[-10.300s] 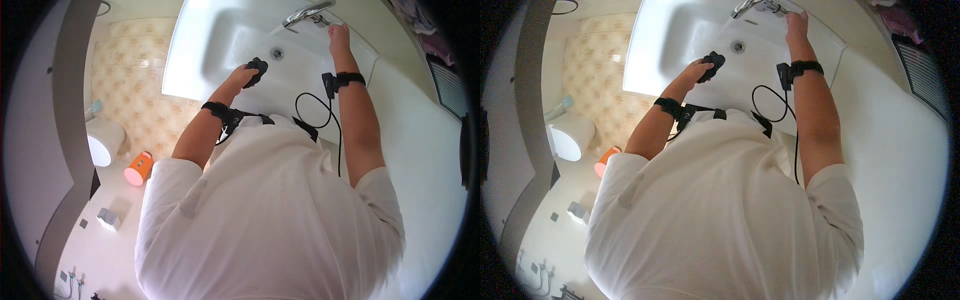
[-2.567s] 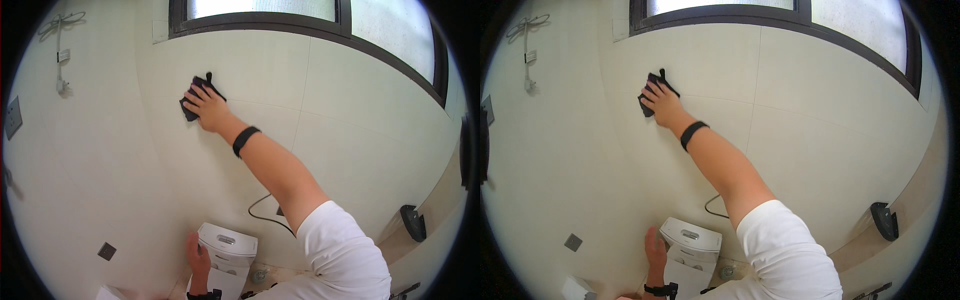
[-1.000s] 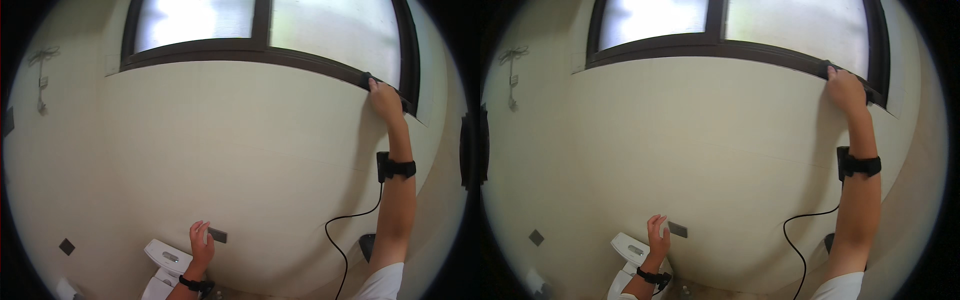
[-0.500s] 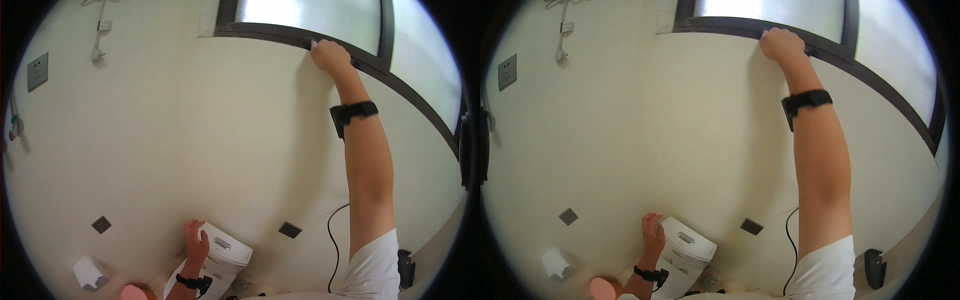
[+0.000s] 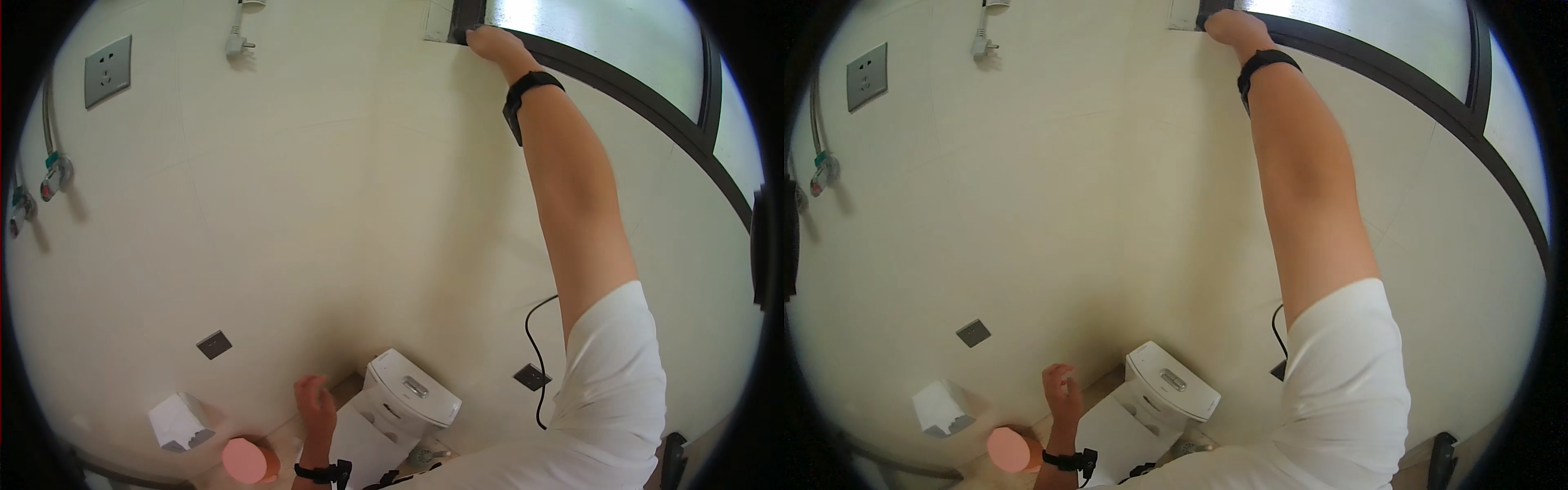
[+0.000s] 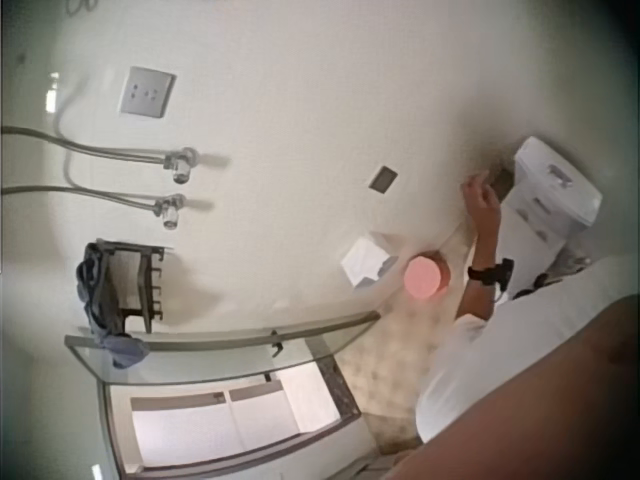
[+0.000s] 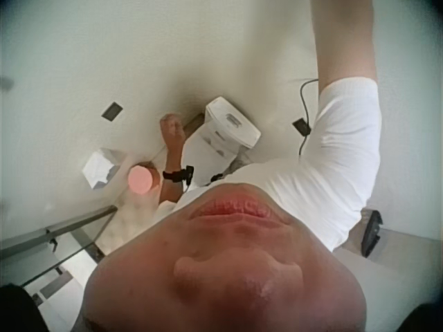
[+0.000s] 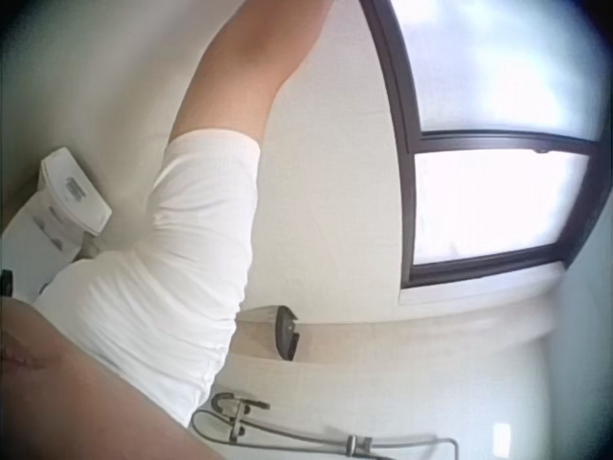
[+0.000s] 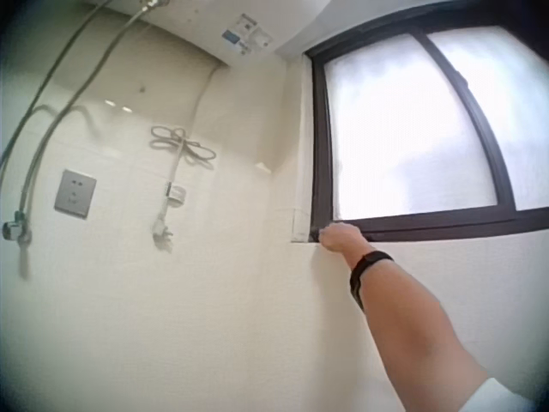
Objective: The person rinses a cloth in a sink, wipes the wall and a window frame, and then rinses the cloth again before placing several bottles and containers into a cabinet.
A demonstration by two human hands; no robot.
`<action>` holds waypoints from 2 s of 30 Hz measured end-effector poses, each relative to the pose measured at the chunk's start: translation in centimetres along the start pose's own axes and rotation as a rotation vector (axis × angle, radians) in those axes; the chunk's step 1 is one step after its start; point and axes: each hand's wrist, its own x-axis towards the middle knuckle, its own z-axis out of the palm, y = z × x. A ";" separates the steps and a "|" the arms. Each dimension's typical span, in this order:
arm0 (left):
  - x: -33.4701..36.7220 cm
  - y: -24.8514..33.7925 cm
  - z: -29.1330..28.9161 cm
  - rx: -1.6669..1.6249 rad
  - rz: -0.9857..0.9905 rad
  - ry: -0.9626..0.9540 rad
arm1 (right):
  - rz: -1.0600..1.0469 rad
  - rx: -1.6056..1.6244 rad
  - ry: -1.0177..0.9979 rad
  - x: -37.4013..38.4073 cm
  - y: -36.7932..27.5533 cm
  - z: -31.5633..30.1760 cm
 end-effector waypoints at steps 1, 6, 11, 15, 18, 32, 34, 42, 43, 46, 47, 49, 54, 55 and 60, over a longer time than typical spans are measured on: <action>0.0 -0.1 -0.5 -0.002 -0.030 0.029 | -0.004 0.010 0.002 2.0 0.1 1.2; 1.3 -0.7 0.4 -0.125 -0.028 0.029 | 0.078 0.454 0.137 9.1 8.6 1.0; -0.2 -1.8 -3.4 -0.052 -0.169 0.156 | 0.196 1.055 0.097 4.0 2.6 -1.4; -0.4 -2.6 -1.9 -0.115 -0.213 0.121 | 0.319 1.287 -0.020 4.4 5.4 -3.1; -0.5 -2.3 -1.6 -0.124 -0.208 0.065 | 0.353 1.340 -0.066 4.9 6.0 -3.2; 1.0 -2.5 -0.1 -0.074 -0.042 0.040 | 0.125 -0.333 0.089 11.6 11.0 3.2; -0.1 -3.8 -2.0 -0.055 -0.128 0.088 | -0.035 -0.348 -0.002 12.9 6.5 5.4; -0.4 -2.9 -4.8 -0.012 -0.231 0.183 | 0.097 0.039 0.049 7.1 -1.3 3.3; 0.0 -2.8 -4.5 -0.037 -0.234 0.167 | 0.006 0.082 -0.027 7.6 0.2 2.3; -0.3 -3.6 -4.4 -0.029 -0.246 0.172 | -0.132 0.410 -0.108 5.1 -2.6 0.7; -0.5 -3.7 -4.3 -0.037 -0.225 0.157 | -0.049 0.512 -0.015 5.0 -3.3 0.9; 0.3 -2.9 -3.1 -0.037 -0.194 0.118 | 0.046 0.592 0.091 7.3 -1.6 1.6; 0.1 -2.1 -1.0 -0.065 -0.077 0.040 | 0.257 0.242 0.365 12.1 6.7 0.4; -1.1 -2.6 -2.5 0.015 -0.125 0.088 | 0.237 0.342 0.331 9.6 1.7 2.0; -3.1 -3.1 -2.8 -0.021 -0.146 0.096 | 0.197 0.000 0.115 6.2 -1.0 3.4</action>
